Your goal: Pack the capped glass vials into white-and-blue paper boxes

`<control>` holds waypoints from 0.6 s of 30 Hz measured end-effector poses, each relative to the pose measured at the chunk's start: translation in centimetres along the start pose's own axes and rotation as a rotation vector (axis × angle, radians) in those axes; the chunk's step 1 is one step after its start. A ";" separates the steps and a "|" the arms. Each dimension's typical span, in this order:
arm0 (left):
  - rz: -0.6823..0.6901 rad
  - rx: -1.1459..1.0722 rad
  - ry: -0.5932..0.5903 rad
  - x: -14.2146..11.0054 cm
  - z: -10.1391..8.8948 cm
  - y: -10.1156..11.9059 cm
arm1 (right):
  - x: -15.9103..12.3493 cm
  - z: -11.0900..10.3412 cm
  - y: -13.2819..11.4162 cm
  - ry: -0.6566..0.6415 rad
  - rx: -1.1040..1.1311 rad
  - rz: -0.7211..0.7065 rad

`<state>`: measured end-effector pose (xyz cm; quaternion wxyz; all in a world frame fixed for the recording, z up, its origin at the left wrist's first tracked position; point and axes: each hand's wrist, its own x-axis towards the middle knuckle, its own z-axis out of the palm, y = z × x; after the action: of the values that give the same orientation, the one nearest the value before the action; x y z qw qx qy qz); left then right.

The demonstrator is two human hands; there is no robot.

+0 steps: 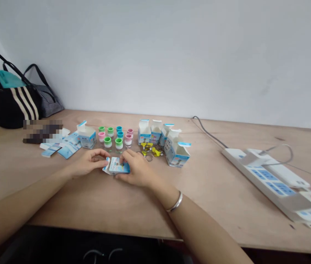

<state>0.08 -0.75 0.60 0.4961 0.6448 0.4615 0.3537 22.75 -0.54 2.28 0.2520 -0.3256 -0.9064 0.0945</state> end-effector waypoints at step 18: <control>0.368 0.346 -0.087 -1.1 1.2 1.3 | -0.1 0.8 -1.0 0.056 -0.017 -0.069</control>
<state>1.18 -2.31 1.56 0.3247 0.8079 0.3683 0.3259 21.90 -1.40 1.91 0.2776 -0.2989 -0.9104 0.0689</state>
